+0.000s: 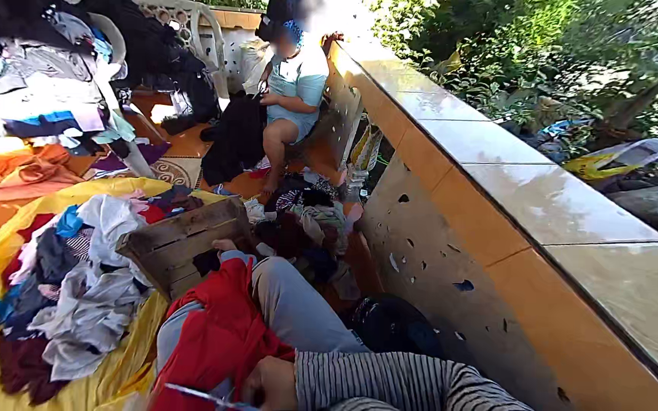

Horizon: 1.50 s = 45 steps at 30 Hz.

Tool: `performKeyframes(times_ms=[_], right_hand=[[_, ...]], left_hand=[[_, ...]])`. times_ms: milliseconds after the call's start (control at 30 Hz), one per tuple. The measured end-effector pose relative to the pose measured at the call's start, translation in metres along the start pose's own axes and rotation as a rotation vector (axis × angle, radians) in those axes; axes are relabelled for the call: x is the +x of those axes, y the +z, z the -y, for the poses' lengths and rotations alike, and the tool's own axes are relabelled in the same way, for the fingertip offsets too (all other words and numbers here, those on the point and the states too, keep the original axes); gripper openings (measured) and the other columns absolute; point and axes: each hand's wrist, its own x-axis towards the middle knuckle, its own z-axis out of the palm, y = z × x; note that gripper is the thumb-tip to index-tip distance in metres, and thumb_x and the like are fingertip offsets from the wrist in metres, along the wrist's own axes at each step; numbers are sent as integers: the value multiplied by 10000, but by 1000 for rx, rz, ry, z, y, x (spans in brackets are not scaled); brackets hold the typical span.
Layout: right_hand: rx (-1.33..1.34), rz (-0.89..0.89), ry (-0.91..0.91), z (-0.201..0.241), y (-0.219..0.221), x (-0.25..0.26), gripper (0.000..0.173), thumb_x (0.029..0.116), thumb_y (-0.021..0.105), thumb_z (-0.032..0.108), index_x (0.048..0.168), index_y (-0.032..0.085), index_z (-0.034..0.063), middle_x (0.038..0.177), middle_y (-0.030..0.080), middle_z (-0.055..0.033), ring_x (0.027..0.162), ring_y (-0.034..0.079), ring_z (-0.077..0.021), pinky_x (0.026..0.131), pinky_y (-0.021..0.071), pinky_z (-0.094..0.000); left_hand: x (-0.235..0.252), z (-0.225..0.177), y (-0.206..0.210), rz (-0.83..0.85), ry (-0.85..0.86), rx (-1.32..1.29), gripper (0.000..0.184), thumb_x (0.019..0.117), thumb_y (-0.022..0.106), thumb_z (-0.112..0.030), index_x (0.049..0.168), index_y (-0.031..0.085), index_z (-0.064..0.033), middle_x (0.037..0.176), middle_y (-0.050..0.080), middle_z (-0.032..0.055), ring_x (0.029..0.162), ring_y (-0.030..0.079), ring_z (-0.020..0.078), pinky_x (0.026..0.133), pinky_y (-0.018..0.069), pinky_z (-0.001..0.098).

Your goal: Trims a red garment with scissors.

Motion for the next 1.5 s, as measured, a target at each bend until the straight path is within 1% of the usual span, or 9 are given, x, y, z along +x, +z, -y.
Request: performKeyframes(times_ms=[33, 100, 200, 333, 400, 733, 933, 1133, 1500], right_hand=[[34, -16, -30, -4, 0, -2, 326, 907, 776, 209, 894, 681, -101, 741, 654, -163, 680, 618, -225, 697, 515, -448], [88, -19, -123, -11, 2, -4, 342, 890, 757, 237, 873, 669, -93, 717, 643, -124, 658, 602, -166, 656, 507, -389], [191, 25, -225, -15, 3, 1, 475, 869, 722, 459, 795, 652, -5, 645, 607, 29, 578, 549, 1, 555, 461, -219], [363, 85, -313, -26, 5, 6, 472, 835, 763, 581, 733, 636, 138, 618, 597, 138, 548, 519, 83, 499, 407, -131], [384, 128, -325, -25, 4, 5, 464, 838, 764, 585, 755, 639, 147, 631, 603, 139, 557, 525, 82, 503, 407, -127], [385, 159, -297, -24, 3, 6, 496, 856, 730, 619, 786, 638, 136, 654, 607, 131, 576, 543, 67, 519, 427, -135], [419, 129, -345, -17, 2, 10, 501, 855, 718, 637, 811, 652, 142, 691, 640, 130, 607, 574, 64, 543, 456, -136], [514, 127, -372, -19, 3, 11, 534, 858, 654, 713, 826, 646, 180, 711, 660, 125, 610, 595, 49, 546, 474, -143], [475, 104, -377, -22, 1, 8, 432, 882, 720, 590, 798, 636, 175, 669, 639, 143, 587, 578, 70, 531, 454, -126]], left_hand=[[-5, -4, 6, -38, 57, 31, 418, 1098, 266, -277, 1095, 663, -146, 965, 759, -11, 913, 728, 97, 820, 612, 325], [-8, -9, 27, -178, 203, 91, 354, 1125, 275, -252, 1191, 597, -120, 981, 748, -28, 922, 725, 72, 819, 623, 304], [-7, -7, 41, -315, 465, 110, 196, 1079, 419, -94, 1197, 566, -38, 954, 743, 0, 896, 732, 97, 826, 627, 317], [-8, -1, 34, -177, 607, 82, 271, 829, 750, -17, 1070, 628, -38, 906, 761, 21, 869, 742, 114, 824, 633, 323], [-7, 1, 29, -129, 594, 84, 344, 748, 810, 1, 1049, 645, -29, 904, 760, 39, 864, 742, 128, 824, 632, 334], [-8, 2, 24, -31, 603, 216, 385, 688, 822, 84, 1032, 677, -14, 925, 768, 58, 884, 745, 140, 853, 628, 340], [-5, 2, 16, 79, 608, 397, 381, 716, 853, 19, 1056, 686, -25, 958, 768, 20, 918, 737, 111, 885, 619, 329], [-7, 7, 18, 36, 629, 403, 328, 746, 834, 5, 1036, 688, -44, 940, 768, -7, 900, 736, 88, 869, 619, 303], [-11, 0, 18, 17, 617, 373, 326, 724, 825, 44, 1012, 699, -42, 925, 772, 9, 883, 741, 96, 859, 621, 301]])
